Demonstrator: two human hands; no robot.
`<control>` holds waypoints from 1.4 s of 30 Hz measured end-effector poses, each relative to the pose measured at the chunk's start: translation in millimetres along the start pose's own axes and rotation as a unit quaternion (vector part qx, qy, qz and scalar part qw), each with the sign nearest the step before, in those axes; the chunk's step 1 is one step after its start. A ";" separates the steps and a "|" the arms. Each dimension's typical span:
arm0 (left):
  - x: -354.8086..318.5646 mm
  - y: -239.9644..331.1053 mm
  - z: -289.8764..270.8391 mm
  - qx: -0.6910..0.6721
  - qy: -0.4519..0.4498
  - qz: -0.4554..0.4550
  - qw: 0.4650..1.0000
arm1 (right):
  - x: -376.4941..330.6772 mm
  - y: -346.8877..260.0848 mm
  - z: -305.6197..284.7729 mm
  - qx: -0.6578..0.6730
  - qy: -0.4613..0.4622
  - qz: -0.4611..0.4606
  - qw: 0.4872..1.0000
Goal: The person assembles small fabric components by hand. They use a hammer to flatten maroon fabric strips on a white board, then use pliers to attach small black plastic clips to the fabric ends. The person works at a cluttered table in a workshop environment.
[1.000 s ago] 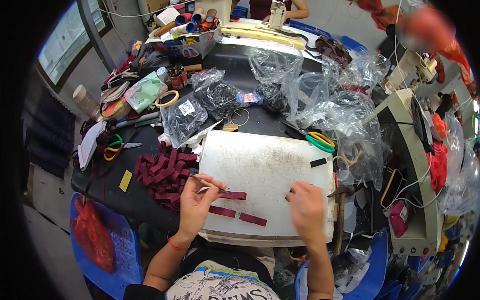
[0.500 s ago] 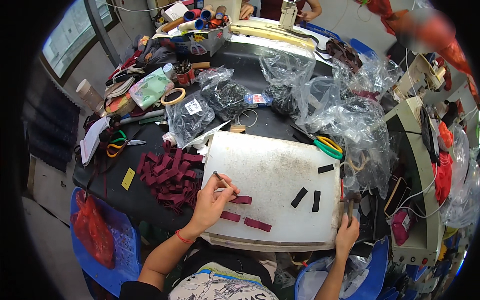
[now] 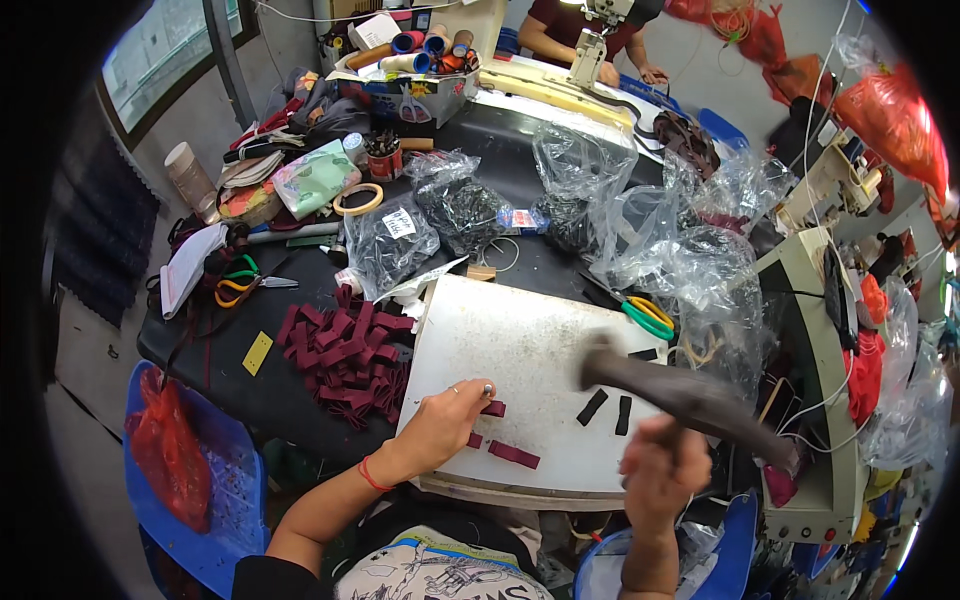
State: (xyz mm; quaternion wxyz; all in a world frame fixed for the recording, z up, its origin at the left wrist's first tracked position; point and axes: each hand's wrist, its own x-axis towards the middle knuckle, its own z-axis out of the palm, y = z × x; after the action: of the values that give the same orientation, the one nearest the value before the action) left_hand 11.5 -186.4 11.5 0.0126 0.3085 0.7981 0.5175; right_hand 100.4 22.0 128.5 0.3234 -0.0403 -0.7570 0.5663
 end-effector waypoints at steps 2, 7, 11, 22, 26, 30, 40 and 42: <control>-2.0 1.4 1.2 0.022 0.004 0.001 1.000 | 1.7 -15.8 16.2 0.191 0.021 -0.007 0.981; -1.8 -7.7 -0.6 0.024 -0.003 0.012 1.000 | 21.4 6.0 21.2 -0.425 -0.296 -0.093 0.851; 4.5 -12.8 -2.5 -0.104 0.034 -0.088 0.990 | 4.8 27.7 14.8 -0.450 -0.372 -0.080 0.808; 7.8 -15.7 -21.9 -0.191 -0.063 -0.105 0.974 | -14.5 47.0 13.9 -0.445 -0.377 -0.055 0.810; 4.2 -15.1 -18.6 -0.108 -0.063 -0.035 0.991 | -3.9 39.0 7.8 -0.411 -0.341 -0.077 0.842; 1.7 -9.3 -15.7 -0.030 -0.050 0.048 0.997 | 16.3 7.3 4.3 -0.248 -0.095 -0.004 0.964; 10.5 -17.8 -11.2 -0.123 0.002 -0.125 0.985 | 11.9 15.9 15.1 -0.405 -0.315 -0.038 0.857; 10.0 -10.3 -20.3 -0.259 0.004 -0.185 0.948 | -4.1 17.2 12.5 -0.389 -0.329 -0.080 0.857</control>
State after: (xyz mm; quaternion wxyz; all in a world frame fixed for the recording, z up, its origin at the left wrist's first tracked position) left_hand -8.4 -200.7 15.3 0.1846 0.1394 0.6794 0.6964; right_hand 91.7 16.0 109.6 0.0579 0.0867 -0.9785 0.1780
